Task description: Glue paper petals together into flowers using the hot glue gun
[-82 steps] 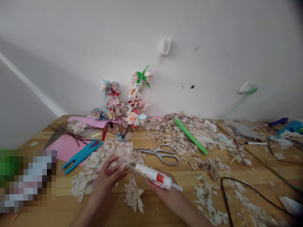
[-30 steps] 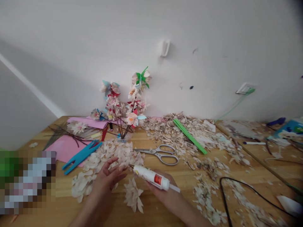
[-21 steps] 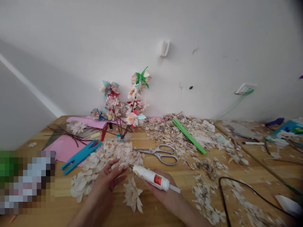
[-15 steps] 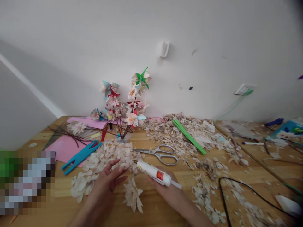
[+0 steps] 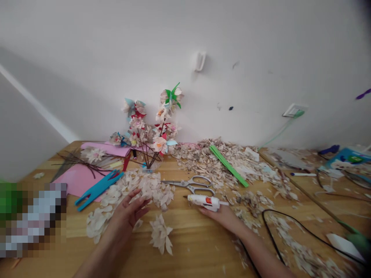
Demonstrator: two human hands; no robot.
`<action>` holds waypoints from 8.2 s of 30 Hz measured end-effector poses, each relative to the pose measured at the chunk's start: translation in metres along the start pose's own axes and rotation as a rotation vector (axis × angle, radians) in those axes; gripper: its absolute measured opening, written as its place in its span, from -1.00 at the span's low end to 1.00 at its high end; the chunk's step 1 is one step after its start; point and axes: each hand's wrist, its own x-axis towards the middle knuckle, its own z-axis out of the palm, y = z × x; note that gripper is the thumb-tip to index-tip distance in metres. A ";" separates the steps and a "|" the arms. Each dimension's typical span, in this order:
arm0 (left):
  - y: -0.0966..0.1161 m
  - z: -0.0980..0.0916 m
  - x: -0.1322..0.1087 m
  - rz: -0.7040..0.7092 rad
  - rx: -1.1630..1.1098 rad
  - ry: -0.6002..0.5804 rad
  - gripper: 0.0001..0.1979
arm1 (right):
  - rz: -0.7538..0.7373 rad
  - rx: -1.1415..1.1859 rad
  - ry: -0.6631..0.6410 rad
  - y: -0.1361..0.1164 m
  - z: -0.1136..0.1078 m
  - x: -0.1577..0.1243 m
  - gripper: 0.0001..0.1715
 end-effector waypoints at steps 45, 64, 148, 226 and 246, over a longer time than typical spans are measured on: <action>0.003 0.005 -0.012 0.129 0.042 -0.014 -0.55 | -0.160 0.573 0.069 -0.066 0.094 -0.023 -0.28; 0.003 0.005 -0.016 0.044 0.116 -0.070 -0.57 | -0.155 0.594 0.155 -0.059 0.096 -0.028 -0.28; -0.009 0.012 -0.032 -0.196 0.127 -0.343 -0.44 | -0.335 0.286 0.335 -0.057 0.104 -0.028 -0.23; 0.008 -0.023 0.017 0.226 0.171 0.058 -0.57 | -0.168 -0.086 -0.186 -0.062 0.078 -0.031 -0.02; -0.016 -0.024 0.010 0.710 1.416 -0.448 -0.52 | 0.089 -0.541 -0.168 -0.043 -0.056 -0.036 -0.78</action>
